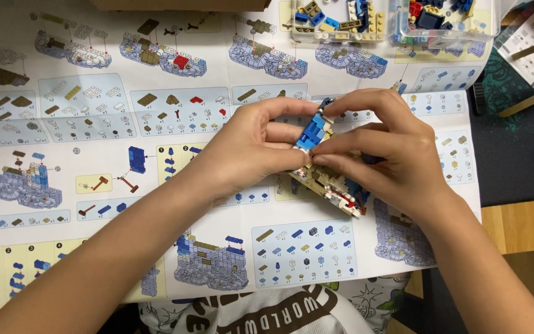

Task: Assembling a complex building block model by following printed instructions and attaching small pieces to a base structure.

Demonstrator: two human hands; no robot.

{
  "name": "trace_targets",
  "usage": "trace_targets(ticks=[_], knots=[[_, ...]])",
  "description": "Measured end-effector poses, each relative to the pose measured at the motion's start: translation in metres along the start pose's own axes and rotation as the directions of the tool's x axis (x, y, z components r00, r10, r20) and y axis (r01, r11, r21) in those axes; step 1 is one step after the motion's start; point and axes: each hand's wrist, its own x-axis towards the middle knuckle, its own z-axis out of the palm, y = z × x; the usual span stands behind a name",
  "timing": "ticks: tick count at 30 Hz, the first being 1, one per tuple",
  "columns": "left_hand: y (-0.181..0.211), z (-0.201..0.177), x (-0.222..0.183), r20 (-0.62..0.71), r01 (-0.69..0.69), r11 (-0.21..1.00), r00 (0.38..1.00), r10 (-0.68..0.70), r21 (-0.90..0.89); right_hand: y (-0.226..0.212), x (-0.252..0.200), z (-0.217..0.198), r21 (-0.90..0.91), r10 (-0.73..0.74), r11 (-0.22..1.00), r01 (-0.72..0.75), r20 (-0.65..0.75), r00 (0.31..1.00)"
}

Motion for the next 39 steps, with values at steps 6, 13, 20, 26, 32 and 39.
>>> trace_targets(ticks=[6, 13, 20, 26, 32, 39], knots=[[0.008, 0.003, -0.004, -0.055, 0.024, 1.0, 0.998, -0.023, 0.018, -0.006, -0.002, -0.006, 0.279, 0.377, 0.891, -0.358, -0.017, 0.926], [0.015, 0.009, -0.007, -0.081, 0.041, 0.999, 0.996, -0.041, -0.002, -0.006, 0.002, -0.009, 0.516, 0.581, 0.649, -0.558, 0.136, 0.802], [0.018, 0.015, -0.008, -0.067, 0.08, 0.986, 0.995, -0.071, 0.147, -0.006, 0.002, -0.011, 0.573, 0.563, 0.639, -0.513, 0.105, 0.82], [0.018, 0.017, -0.009, -0.005, 0.033, 0.971, 0.999, -0.033, 0.236, -0.003, -0.003, -0.008, 0.593, 0.496, 0.686, -0.422, 0.042, 0.867], [0.006, 0.012, -0.006, 0.02, -0.114, 0.968, 0.993, 0.112, 0.223, 0.003, -0.004, -0.006, 0.602, 0.447, 0.703, -0.378, 0.039, 0.894], [-0.001, 0.01, -0.006, 0.079, -0.224, 0.96, 0.974, 0.214, 0.165, 0.004, -0.003, -0.003, 0.638, 0.472, 0.666, -0.387, 0.04, 0.88]])
